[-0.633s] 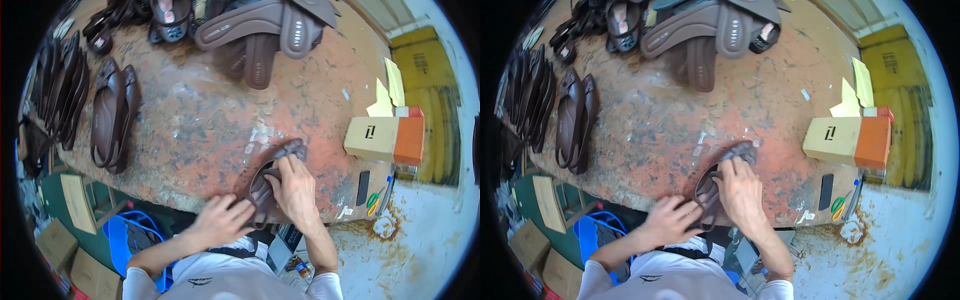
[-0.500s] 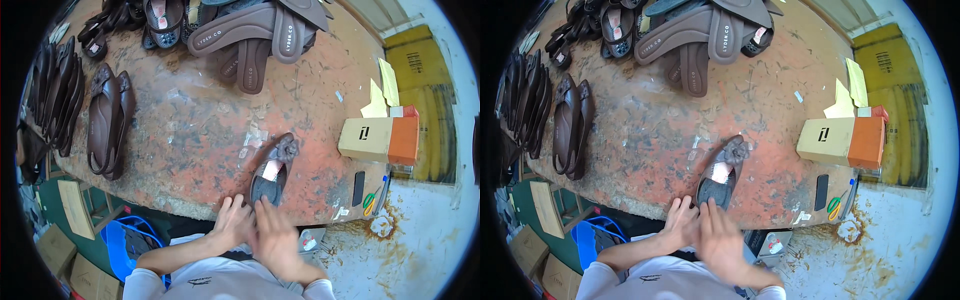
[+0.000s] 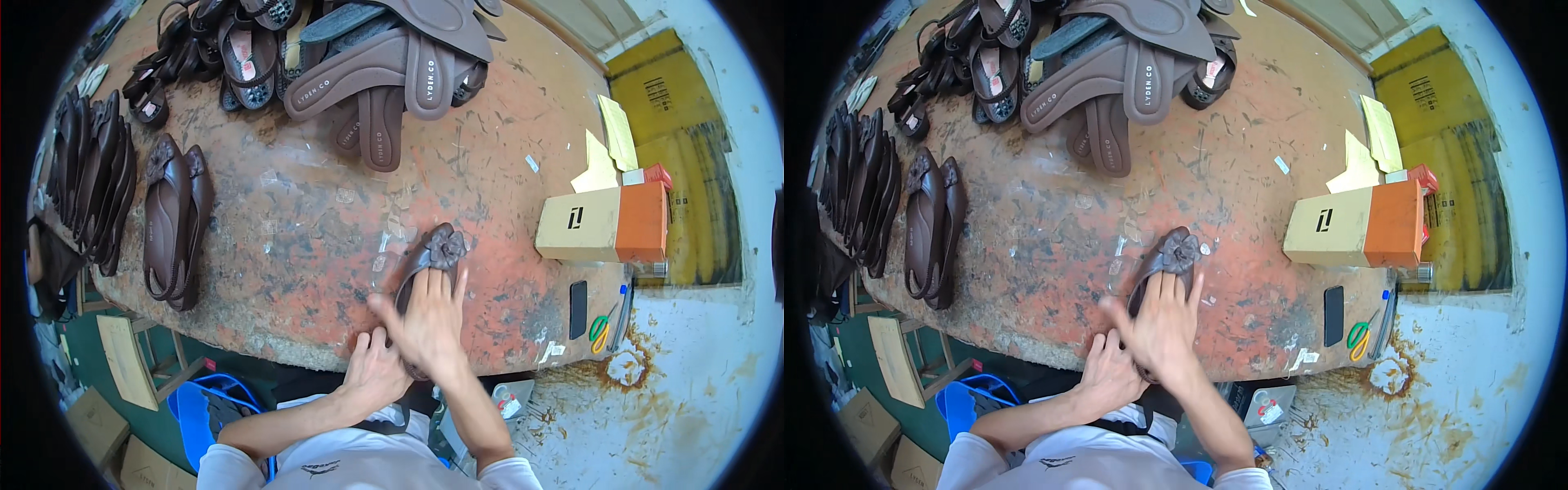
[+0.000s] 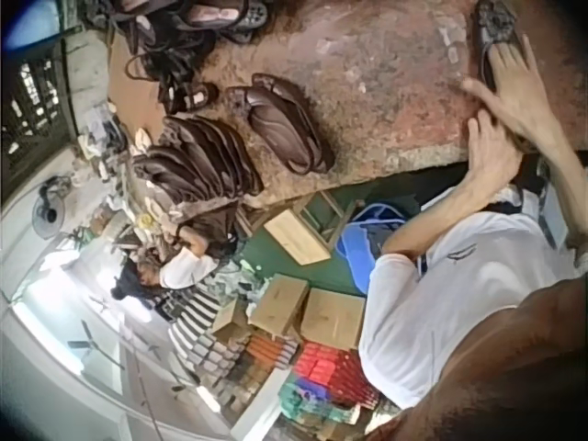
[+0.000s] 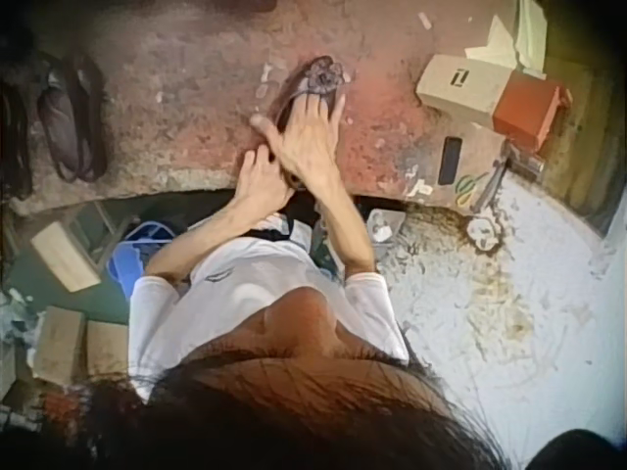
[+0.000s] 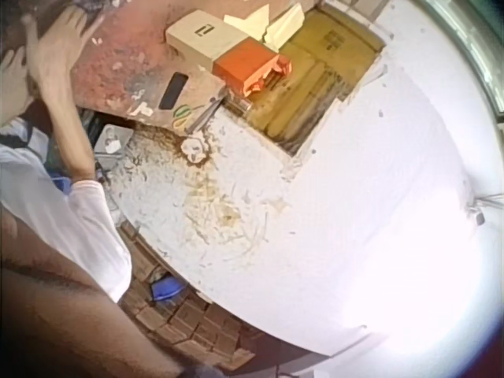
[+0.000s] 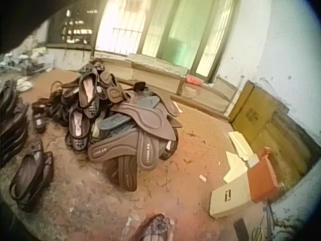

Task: The person inserts grey insoles into brown flat shoes on a workbench. They pick up a shoe, place the insole inside, press it down, and then place the finished shoe into a pile. The process is repeated for multiple shoes throughout the clip.

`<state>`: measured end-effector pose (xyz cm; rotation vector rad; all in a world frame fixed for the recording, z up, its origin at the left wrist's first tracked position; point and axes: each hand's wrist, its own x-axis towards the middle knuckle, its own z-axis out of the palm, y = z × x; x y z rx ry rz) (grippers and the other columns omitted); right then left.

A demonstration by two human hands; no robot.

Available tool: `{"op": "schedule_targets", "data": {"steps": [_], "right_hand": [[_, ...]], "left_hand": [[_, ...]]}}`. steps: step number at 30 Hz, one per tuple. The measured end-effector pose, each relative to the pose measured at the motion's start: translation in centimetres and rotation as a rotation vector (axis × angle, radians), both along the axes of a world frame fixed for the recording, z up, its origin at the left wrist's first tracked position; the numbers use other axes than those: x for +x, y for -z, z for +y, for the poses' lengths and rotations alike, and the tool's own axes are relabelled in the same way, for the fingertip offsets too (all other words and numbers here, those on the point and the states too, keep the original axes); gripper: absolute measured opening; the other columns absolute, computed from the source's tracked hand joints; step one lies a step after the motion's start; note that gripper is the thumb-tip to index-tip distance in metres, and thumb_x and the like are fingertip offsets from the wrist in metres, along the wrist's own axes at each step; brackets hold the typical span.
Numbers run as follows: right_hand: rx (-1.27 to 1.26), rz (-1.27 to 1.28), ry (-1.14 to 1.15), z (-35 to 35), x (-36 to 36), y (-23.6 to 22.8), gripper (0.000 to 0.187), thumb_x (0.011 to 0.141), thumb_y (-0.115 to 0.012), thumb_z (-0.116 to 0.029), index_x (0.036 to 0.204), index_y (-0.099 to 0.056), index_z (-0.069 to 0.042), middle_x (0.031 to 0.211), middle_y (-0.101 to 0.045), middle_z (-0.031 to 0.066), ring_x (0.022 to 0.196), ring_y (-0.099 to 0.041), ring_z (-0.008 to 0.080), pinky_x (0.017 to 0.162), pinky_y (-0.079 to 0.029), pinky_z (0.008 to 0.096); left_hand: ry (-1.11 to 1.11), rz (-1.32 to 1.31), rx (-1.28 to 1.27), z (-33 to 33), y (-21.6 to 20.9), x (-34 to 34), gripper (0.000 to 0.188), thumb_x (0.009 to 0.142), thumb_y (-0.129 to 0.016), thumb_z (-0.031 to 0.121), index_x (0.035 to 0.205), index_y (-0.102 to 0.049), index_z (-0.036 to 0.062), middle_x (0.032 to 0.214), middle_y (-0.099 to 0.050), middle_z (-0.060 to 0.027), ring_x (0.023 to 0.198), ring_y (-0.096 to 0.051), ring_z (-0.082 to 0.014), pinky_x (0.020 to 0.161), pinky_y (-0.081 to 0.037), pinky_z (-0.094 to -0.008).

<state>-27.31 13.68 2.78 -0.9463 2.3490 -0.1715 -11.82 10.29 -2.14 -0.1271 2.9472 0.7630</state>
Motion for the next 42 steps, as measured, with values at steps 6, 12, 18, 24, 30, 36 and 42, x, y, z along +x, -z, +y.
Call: {"op": "schedule_targets", "data": {"steps": [6,12,18,24,30,36,42], "right_hand": [[-0.271,0.363,-0.076,3.1,4.0,1.7,0.102,0.098,-0.064,-0.061,0.151,-0.038,0.022,0.158,-0.041,0.0428,0.155,-0.032,0.0553,0.129,-0.012,0.0710],[-0.156,0.352,-0.079,-0.1,1.9,1.6,0.086,0.105,-0.057,-0.058,0.138,-0.051,0.021,0.143,-0.054,0.0418,0.144,-0.047,0.0516,0.131,-0.014,0.0665],[-0.554,0.136,-0.204,1.0,3.3,-0.3,0.061,0.102,-0.071,-0.035,0.144,-0.056,0.006,0.142,-0.058,0.0349,0.143,-0.050,0.0436,0.124,-0.027,0.0649],[-0.765,-0.312,0.055,-10.5,7.2,-5.5,0.068,0.099,-0.066,-0.015,0.160,-0.042,0.004,0.069,-0.068,0.0177,0.059,-0.068,0.0285,0.064,-0.055,0.0408],[-1.051,-0.202,-0.078,-26.6,9.2,-5.9,0.067,0.101,-0.056,-0.012,0.162,-0.037,0.007,0.082,-0.070,0.0329,0.073,-0.075,0.0434,0.068,-0.057,0.0519],[-0.547,-0.247,-0.453,-26.1,12.5,-1.5,0.070,0.101,-0.062,-0.019,0.161,-0.040,0.009,0.088,-0.070,0.0396,0.086,-0.073,0.0559,0.080,-0.059,0.0599],[-1.140,0.455,-0.187,-30.0,0.0,-11.5,0.068,0.088,-0.078,-0.012,0.149,-0.050,0.002,0.128,-0.060,0.0251,0.114,-0.063,0.0433,0.093,-0.056,0.0514]], "left_hand": [[-0.136,0.300,0.026,1.3,3.6,-0.2,0.032,0.094,-0.070,0.038,0.102,-0.077,0.0080,0.100,-0.074,-0.0131,0.102,-0.061,-0.0422,0.085,-0.040,-0.0546],[-0.194,0.288,0.009,1.5,3.2,0.3,0.025,0.096,-0.068,0.041,0.097,-0.079,0.0180,0.093,-0.070,-0.0083,0.098,-0.056,-0.0352,0.080,-0.039,-0.0491],[-0.271,0.455,0.169,-2.4,1.0,4.4,0.039,0.082,-0.079,0.031,0.111,-0.075,0.0041,0.114,-0.073,-0.0140,0.090,-0.056,-0.0316,0.081,-0.046,-0.0480],[-0.537,0.752,-0.465,-13.6,-5.4,10.1,0.053,0.079,-0.085,0.030,0.126,-0.074,0.0054,0.142,-0.073,-0.0192,0.091,-0.069,-0.0246,0.070,-0.047,-0.0366],[-1.123,0.883,-0.444,-19.3,-3.0,13.5,0.101,0.079,-0.097,0.030,0.156,-0.038,0.0008,0.159,-0.043,-0.0301,0.142,-0.052,-0.0483,0.119,-0.043,-0.0577],[-1.171,0.710,-0.304,-19.5,-0.2,12.5,0.079,0.073,-0.094,0.012,0.144,-0.060,0.0095,0.167,-0.034,-0.0329,0.144,-0.050,-0.0558,0.113,-0.052,-0.0574],[-1.185,0.775,-0.426,-25.5,-0.2,15.1,0.053,0.070,-0.084,-0.002,0.120,-0.069,0.0044,0.161,-0.047,-0.0286,0.142,-0.054,-0.0518,0.114,-0.052,-0.0534]]}}
